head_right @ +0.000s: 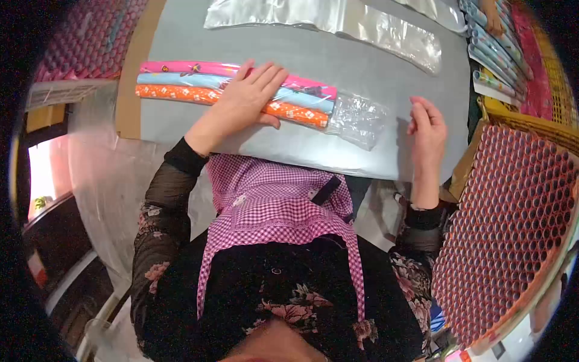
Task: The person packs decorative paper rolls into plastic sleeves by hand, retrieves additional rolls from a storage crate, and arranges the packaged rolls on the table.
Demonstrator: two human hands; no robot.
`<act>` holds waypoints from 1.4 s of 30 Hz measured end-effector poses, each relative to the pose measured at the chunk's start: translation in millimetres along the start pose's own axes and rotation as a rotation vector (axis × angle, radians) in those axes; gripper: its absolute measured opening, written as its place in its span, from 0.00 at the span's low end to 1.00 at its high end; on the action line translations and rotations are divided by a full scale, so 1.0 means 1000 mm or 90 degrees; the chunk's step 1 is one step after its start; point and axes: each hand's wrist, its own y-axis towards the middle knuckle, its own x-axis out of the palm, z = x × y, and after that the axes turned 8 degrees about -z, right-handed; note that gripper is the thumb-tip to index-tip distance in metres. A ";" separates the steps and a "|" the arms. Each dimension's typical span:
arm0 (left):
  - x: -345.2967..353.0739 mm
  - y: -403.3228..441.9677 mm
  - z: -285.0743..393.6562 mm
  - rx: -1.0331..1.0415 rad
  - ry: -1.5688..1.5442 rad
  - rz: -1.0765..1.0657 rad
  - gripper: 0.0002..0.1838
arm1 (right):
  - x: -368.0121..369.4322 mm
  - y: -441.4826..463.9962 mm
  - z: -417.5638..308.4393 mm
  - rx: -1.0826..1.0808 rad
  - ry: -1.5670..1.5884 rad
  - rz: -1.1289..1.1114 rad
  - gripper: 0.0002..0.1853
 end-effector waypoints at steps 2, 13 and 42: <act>0.000 0.000 0.001 -0.001 -0.005 -0.008 0.55 | 0.024 -0.012 0.000 -0.093 -0.091 -0.021 0.11; -0.005 0.003 0.003 -0.010 0.005 -0.021 0.55 | 0.092 -0.013 0.028 -0.044 -0.322 -0.202 0.13; -0.010 -0.005 0.001 0.010 0.025 -0.016 0.54 | 0.100 0.023 0.029 0.381 0.023 -0.324 0.11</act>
